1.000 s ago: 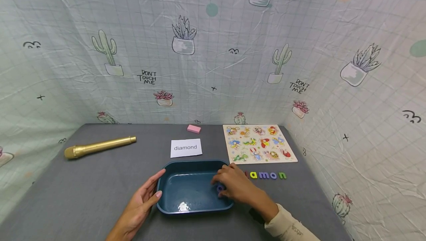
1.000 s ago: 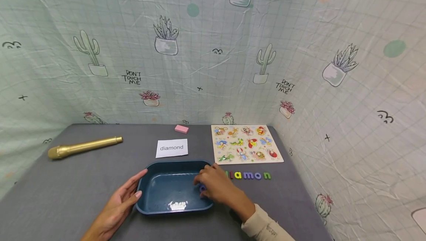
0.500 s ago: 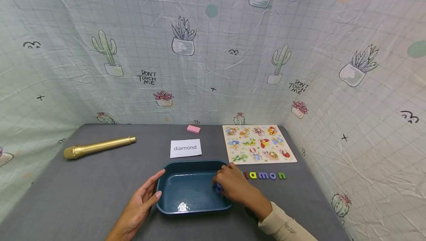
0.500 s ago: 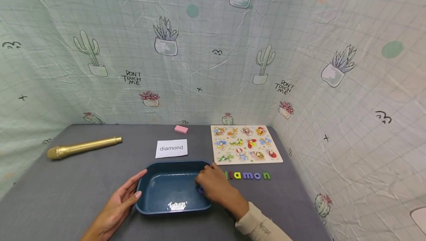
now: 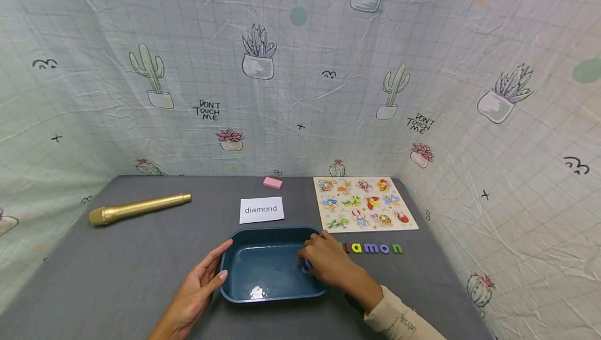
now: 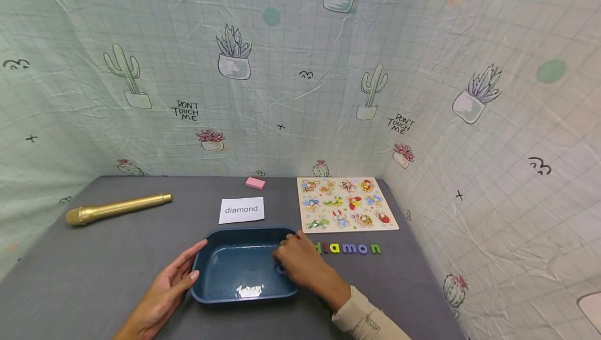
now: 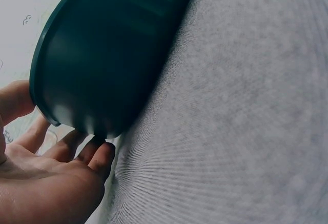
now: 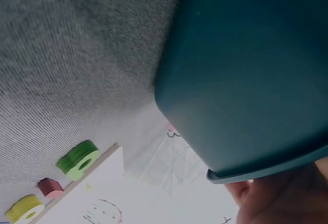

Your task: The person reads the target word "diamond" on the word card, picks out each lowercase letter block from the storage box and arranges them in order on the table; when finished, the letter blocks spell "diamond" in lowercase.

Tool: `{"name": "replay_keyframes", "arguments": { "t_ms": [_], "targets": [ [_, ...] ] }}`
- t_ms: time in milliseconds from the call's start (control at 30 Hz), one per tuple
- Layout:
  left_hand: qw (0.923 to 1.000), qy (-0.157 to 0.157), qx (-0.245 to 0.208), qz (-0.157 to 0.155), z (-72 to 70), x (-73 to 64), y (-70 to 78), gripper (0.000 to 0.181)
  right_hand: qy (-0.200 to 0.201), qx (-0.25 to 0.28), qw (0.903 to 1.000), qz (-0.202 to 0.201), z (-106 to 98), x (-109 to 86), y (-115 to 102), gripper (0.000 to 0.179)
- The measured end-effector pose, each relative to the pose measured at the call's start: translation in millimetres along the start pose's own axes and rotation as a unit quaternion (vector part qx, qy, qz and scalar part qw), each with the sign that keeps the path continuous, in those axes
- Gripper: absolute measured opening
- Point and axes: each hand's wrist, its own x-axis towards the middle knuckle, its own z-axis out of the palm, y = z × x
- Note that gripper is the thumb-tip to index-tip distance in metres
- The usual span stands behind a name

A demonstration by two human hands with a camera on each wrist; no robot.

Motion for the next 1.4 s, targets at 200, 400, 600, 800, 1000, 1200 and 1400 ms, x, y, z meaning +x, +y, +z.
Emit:
{"name": "replay_keyframes", "arguments": {
  "t_ms": [200,400,600,800,1000,1200,1400],
  "targets": [
    [1.0,0.001,0.0,-0.002,-0.1,0.2,0.4,0.064,0.023,0.008,0.9996,-0.017,0.9,-2.1,2.6,0.018],
    [1.0,-0.001,0.001,0.002,-0.5,0.4,-0.9,0.064,0.057,0.027,0.9977,-0.024,3.6,-6.0,6.5,0.015],
    [1.0,-0.003,-0.003,0.004,-0.4,-0.5,-1.5,0.064,0.117,0.038,0.9917,-0.037,5.5,-10.8,8.8,0.02],
    [1.0,-0.004,-0.004,0.001,-0.2,-0.6,-1.2,0.063,0.165,0.054,0.9843,-0.035,3.5,-15.5,9.5,0.025],
    [1.0,-0.001,-0.001,0.003,-0.1,0.3,-1.2,0.063,0.205,0.065,0.9759,-0.039,0.5,-19.1,11.0,0.028],
    [1.0,0.001,-0.001,-0.005,-0.2,0.0,-0.5,0.064,0.234,0.083,0.9686,-0.018,-3.7,-25.5,13.4,0.029],
    [0.9999,0.006,0.0,-0.013,-0.1,-0.2,1.5,0.063,0.271,0.089,0.9584,-0.01,-6.6,-29.6,18.7,0.031]
  ]
}}
